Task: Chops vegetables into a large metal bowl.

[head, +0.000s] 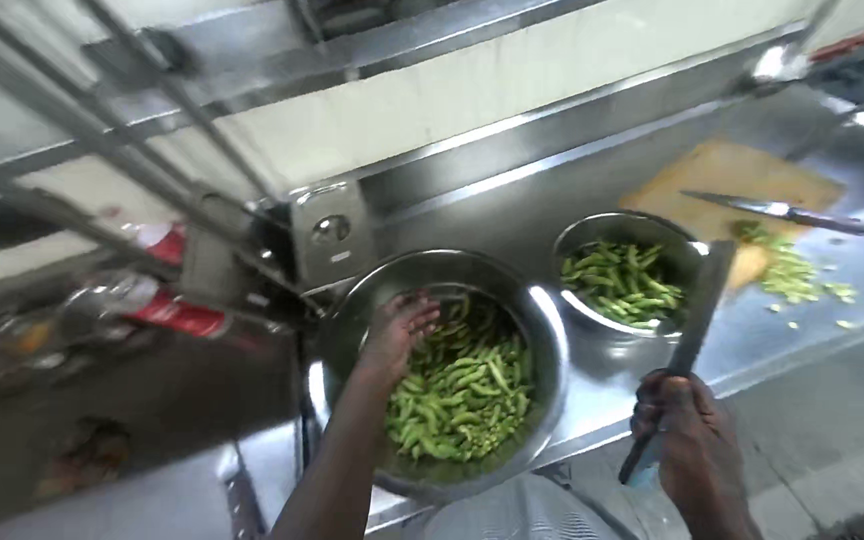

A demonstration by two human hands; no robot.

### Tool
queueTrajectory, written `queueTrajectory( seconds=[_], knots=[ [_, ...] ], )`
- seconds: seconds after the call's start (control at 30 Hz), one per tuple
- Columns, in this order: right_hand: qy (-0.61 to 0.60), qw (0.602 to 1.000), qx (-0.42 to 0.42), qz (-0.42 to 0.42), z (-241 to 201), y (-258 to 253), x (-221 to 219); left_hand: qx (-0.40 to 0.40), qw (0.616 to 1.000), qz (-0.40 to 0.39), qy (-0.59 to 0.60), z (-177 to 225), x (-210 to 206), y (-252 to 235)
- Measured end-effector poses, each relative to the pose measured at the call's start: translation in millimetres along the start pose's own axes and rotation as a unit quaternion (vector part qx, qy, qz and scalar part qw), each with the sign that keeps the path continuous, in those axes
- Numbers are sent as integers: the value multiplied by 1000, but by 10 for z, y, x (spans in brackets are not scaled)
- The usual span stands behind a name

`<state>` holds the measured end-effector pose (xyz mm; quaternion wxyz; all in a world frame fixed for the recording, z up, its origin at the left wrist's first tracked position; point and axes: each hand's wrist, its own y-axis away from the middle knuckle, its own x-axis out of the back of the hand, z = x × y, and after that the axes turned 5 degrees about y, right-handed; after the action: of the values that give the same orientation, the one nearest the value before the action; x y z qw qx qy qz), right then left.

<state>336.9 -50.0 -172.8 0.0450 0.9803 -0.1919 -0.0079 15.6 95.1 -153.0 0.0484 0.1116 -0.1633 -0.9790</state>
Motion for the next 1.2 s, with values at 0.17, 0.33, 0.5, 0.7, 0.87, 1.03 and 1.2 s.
queueTrajectory(
  seconds=[0.17, 0.33, 0.5, 0.7, 0.87, 1.03, 1.2],
  knots=[
    [-9, 998, 11, -60, 1, -3, -250, 14, 880, 64, -471, -183, 796, -212],
    [11, 994, 7, -106, -1, 11, -453, 150, 772, -55, -615, -467, 940, -234],
    [15, 990, 6, -139, 33, 31, -544, 194, 742, -125, -629, -483, 770, -362],
    [15, 990, 4, -140, 78, 43, -521, 153, 789, -235, -547, -712, 837, -462],
    [23, 990, -5, -138, 41, 31, -523, 134, 766, -302, -552, -567, 795, -271],
    [41, 988, -11, -150, 20, 30, -551, 105, 797, -237, -545, -316, 614, 205],
    [69, 980, 11, -184, -5, 9, -606, 40, 855, -241, -457, -479, 715, 294]
  ],
)
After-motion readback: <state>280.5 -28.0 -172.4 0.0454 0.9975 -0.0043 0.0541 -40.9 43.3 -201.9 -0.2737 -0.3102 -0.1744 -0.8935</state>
